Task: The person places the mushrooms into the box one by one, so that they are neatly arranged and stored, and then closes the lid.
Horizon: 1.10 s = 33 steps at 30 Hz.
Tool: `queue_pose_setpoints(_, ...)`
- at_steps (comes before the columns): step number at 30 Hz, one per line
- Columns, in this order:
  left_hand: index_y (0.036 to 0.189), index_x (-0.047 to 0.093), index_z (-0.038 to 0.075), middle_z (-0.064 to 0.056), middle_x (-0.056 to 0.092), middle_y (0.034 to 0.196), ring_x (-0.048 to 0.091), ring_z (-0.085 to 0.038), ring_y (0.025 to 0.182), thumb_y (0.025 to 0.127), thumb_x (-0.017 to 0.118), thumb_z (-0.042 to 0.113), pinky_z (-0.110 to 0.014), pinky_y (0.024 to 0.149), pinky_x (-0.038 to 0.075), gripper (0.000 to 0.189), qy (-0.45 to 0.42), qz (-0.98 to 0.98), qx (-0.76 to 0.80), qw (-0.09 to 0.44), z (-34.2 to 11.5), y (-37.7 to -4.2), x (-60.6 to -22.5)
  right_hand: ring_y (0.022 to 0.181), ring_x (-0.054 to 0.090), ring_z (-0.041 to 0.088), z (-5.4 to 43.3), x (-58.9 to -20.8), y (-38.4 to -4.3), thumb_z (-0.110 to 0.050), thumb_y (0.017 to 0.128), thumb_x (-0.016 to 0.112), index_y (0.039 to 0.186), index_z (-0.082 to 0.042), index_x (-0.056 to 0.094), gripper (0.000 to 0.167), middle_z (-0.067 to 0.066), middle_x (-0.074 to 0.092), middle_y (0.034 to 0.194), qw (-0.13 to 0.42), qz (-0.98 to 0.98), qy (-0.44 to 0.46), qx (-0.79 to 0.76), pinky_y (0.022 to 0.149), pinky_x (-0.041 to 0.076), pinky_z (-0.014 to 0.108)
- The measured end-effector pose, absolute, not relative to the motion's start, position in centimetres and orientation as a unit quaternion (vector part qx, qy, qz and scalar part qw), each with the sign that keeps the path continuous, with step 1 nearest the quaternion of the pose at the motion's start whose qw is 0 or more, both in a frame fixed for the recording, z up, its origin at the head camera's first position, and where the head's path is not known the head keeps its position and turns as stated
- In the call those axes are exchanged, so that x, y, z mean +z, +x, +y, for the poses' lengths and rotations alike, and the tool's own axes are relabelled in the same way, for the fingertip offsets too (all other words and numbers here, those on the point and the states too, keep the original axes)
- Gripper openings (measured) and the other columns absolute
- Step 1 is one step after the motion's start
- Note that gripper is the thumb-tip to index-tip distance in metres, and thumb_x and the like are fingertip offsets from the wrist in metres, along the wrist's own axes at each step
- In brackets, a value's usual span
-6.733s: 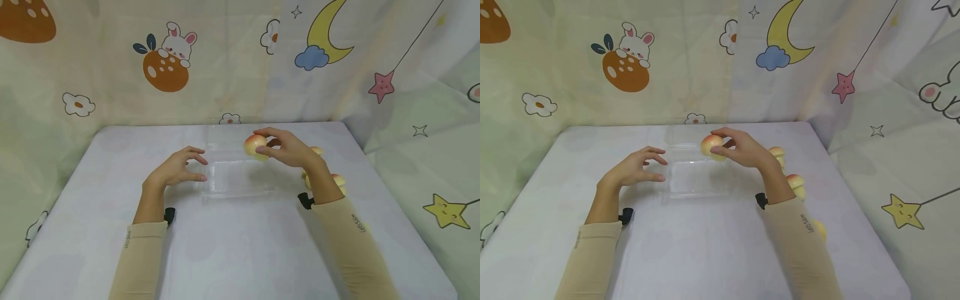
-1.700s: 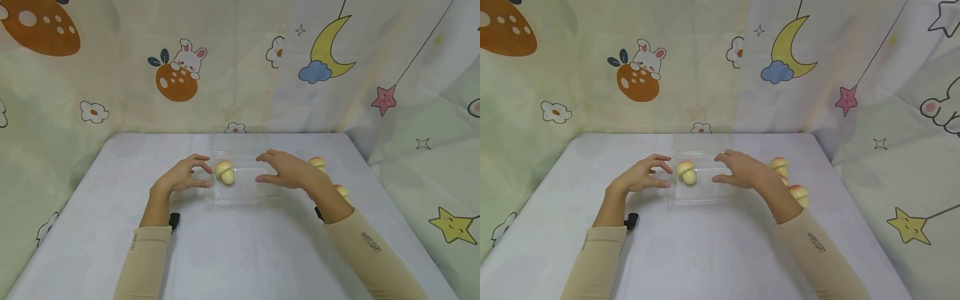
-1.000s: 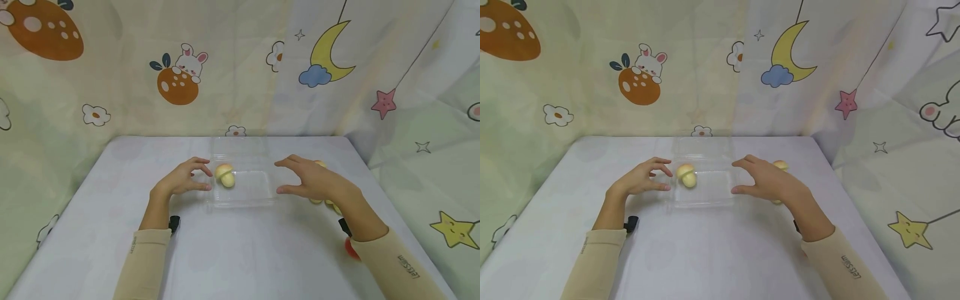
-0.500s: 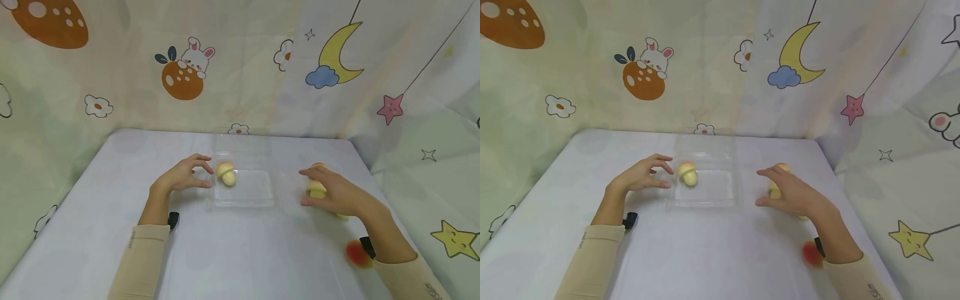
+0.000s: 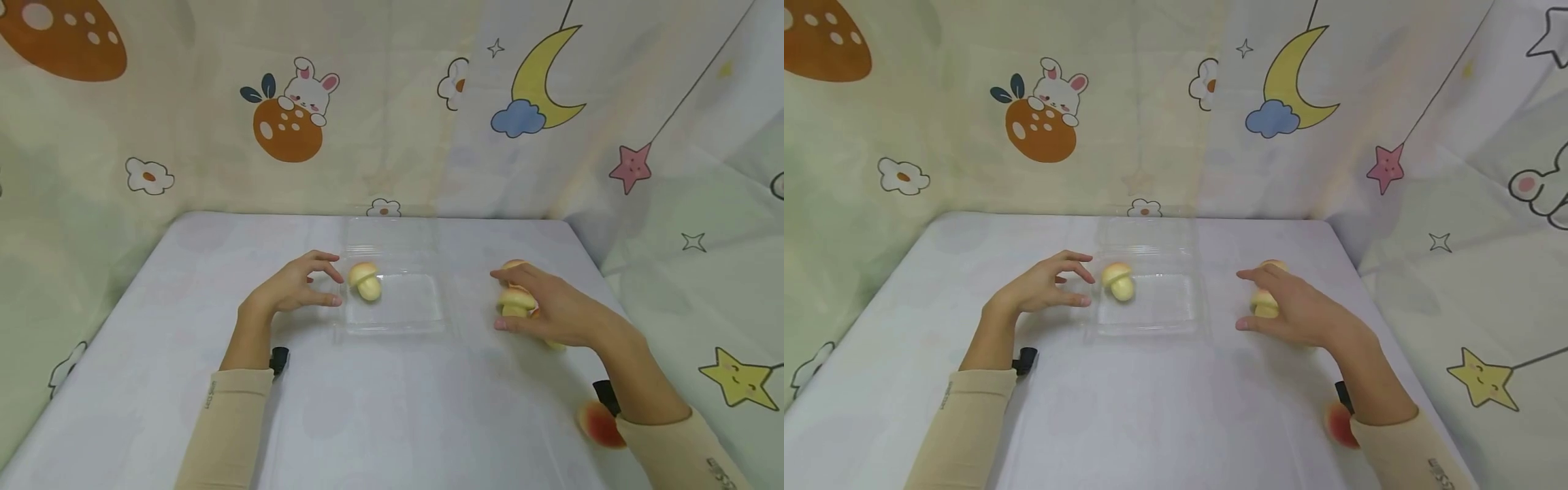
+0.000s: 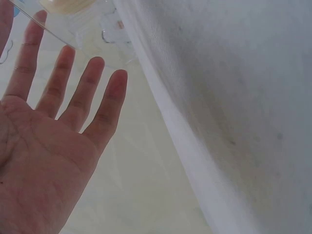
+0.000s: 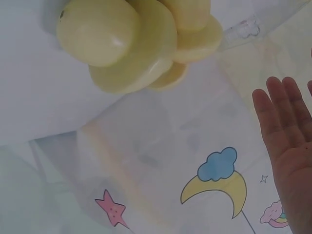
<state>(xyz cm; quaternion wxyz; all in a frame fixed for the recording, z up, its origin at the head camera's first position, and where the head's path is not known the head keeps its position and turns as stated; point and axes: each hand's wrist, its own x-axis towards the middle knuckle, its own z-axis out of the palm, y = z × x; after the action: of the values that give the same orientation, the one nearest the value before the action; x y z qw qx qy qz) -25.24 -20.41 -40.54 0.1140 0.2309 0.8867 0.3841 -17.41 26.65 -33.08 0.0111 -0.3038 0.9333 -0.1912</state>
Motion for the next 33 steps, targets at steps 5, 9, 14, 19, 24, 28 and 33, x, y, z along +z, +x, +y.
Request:
queue_pose_setpoints(5,0.114,0.074,0.014,-0.006,0.042,0.159,0.037,-0.031,0.148,0.079,0.09,0.041,-0.056,0.113,0.044,0.046,0.233,0.888,0.381,0.112,-20.3,-25.4,-40.5,0.126,0.056,0.019,26.7,-32.9,-17.6,-0.054,0.089,0.077,0.147,-0.015,0.052,0.074,-0.002,0.056,0.139,0.015,0.938,-0.283,-0.197,0.106,0.046,0.049)
queue_pose_setpoints(9,0.114,0.074,0.014,-0.005,0.042,0.158,0.037,-0.031,0.147,0.08,0.09,0.04,-0.057,0.113,0.044,0.046,0.237,0.887,0.38,0.112,-20.2,-25.5,-40.7,0.128,0.056,0.023,26.8,-33.4,-17.8,-0.052,0.089,0.078,0.148,-0.014,0.05,0.076,0.001,0.058,0.139,0.023,0.939,-0.273,-0.209,0.109,0.045,0.053)
queue_pose_setpoints(14,0.114,0.073,0.013,-0.008,0.042,0.159,0.037,-0.032,0.148,0.08,0.089,0.04,-0.058,0.113,0.043,0.046,0.237,0.885,0.382,0.122,-20.0,-25.4,-40.9,0.126,0.058,0.025,26.8,-34.4,-17.8,-0.054,0.088,0.078,0.149,-0.014,0.05,0.078,0.002,0.059,0.139,0.037,0.939,-0.256,-0.226,0.108,0.047,0.055)
queue_pose_setpoints(19,0.114,0.073,0.013,-0.009,0.042,0.159,0.037,-0.032,0.147,0.08,0.089,0.039,-0.058,0.114,0.043,0.046,0.239,0.881,0.387,0.129,-19.9,-25.1,-41.1,0.128,0.056,0.026,26.8,-35.1,-17.8,-0.056,0.088,0.077,0.15,-0.014,0.05,0.079,0.004,0.057,0.143,0.048,0.941,-0.244,-0.228,0.109,0.046,0.056)
queue_pose_setpoints(24,0.114,0.074,0.014,-0.008,0.042,0.159,0.037,-0.031,0.147,0.08,0.089,0.04,-0.057,0.114,0.044,0.046,0.24,0.882,0.387,0.122,-20.0,-25.0,-41.1,0.128,0.056,0.025,26.9,-34.5,-18.0,-0.057,0.088,0.076,0.15,-0.017,0.049,0.079,0.002,0.056,0.143,0.053,0.942,-0.246,-0.222,0.11,0.046,0.056)
queue_pose_setpoints(28,0.115,0.074,0.015,-0.007,0.041,0.159,0.036,-0.03,0.148,0.08,0.09,0.04,-0.056,0.114,0.043,0.045,0.234,0.884,0.387,0.116,-20.3,-25.0,-40.9,0.132,0.054,0.027,27.0,-33.3,-18.4,-0.058,0.089,0.075,0.151,-0.019,0.048,0.079,0.001,0.055,0.145,0.054,0.943,-0.25,-0.214,0.11,0.045,0.057)
queue_pose_setpoints(33,0.115,0.074,0.014,-0.006,0.041,0.16,0.035,-0.031,0.149,0.08,0.089,0.039,-0.057,0.114,0.043,0.046,0.231,0.885,0.388,0.114,-20.4,-25.1,-40.7,0.138,0.049,0.029,27.3,-32.0,-18.3,-0.061,0.088,0.073,0.15,-0.019,0.05,0.079,0.003,0.053,0.148,0.062,0.947,-0.241,-0.204,0.11,0.045,0.059)
